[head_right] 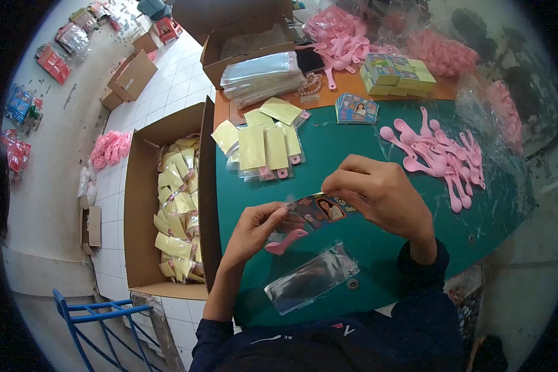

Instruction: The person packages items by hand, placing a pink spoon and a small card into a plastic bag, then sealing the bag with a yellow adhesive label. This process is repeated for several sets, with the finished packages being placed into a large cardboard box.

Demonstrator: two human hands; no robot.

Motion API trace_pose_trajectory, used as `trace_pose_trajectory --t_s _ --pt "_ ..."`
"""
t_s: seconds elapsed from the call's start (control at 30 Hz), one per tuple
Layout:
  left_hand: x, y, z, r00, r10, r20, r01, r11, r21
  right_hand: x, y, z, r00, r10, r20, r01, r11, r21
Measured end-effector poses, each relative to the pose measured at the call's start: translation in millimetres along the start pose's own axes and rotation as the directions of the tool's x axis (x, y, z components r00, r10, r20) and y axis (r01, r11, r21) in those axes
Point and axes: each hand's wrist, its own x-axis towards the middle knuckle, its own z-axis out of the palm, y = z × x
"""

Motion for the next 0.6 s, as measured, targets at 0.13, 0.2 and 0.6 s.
trace_pose_trajectory --t_s 0.13,0.2,0.6 --pt "0.2 0.1 -1.5 0.998 0.029 0.052 -0.033 0.997 0.065 -0.8 2.1 -1.8 1.000 -0.005 -0.011 0.005 1.000 0.012" --pt "-0.1 -2.4 -0.2 0.993 0.054 0.101 -0.070 0.985 0.160 -1.7 3.2 0.7 0.999 -0.017 0.032 0.016 0.999 0.044" --pt "-16.3 23.5 11.2 0.997 -0.062 -0.056 0.082 0.827 0.556 6.4 18.2 53.4 0.913 -0.028 0.406 -0.110 0.943 0.314"
